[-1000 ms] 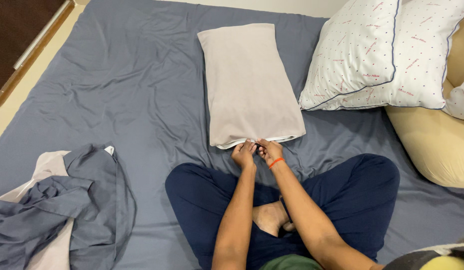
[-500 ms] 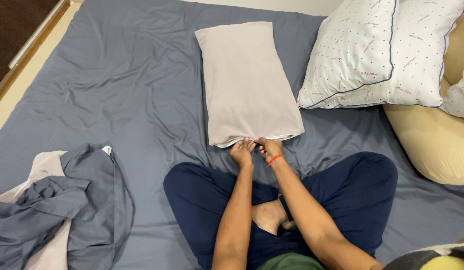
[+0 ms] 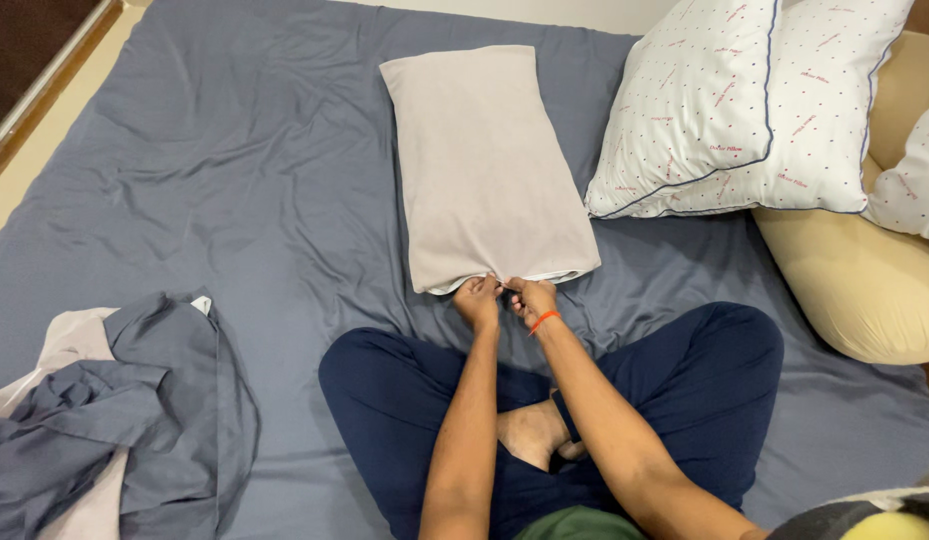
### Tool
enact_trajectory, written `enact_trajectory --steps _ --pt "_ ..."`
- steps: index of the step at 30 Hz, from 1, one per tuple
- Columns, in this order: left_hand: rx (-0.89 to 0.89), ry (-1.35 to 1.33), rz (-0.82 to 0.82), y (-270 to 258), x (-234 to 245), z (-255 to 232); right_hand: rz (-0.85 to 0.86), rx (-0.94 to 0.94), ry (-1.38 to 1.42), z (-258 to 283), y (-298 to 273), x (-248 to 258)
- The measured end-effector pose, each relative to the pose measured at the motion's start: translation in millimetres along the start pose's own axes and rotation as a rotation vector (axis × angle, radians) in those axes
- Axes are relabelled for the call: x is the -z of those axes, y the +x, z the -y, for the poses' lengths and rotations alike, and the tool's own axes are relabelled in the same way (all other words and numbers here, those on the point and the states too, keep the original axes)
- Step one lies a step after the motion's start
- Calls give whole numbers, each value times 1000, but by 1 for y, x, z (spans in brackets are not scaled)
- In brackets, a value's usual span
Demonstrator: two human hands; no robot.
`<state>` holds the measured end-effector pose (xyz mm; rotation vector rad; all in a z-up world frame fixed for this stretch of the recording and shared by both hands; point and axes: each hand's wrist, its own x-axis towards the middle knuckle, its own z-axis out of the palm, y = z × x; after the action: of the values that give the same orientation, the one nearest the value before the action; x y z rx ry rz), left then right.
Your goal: The person inserts a pillow into a light-colored pillowcase, then places the covered pillow into a dark gray pillowcase. The person smooths the fabric and adjusts the fit by hand.
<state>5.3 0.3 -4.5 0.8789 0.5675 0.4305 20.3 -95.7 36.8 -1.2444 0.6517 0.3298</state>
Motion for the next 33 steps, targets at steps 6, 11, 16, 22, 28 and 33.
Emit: enact_trajectory --steps 6,11,16,22,28,33 --pt "-28 21 -110 -9 2 -1 65 -231 91 -4 -35 -1" --pt "36 69 -159 -27 5 -14 108 -98 317 -26 -21 -17" --pt "-24 92 -202 -27 4 -10 11 64 178 -45 3 -30" --pt "95 119 -127 -29 -7 -13 128 67 352 -43 6 -20" --pt "46 113 -241 -34 -15 -6 -4 13 325 -24 11 2" --pt "274 -38 -141 -39 -29 -5 131 66 317 -20 11 9"
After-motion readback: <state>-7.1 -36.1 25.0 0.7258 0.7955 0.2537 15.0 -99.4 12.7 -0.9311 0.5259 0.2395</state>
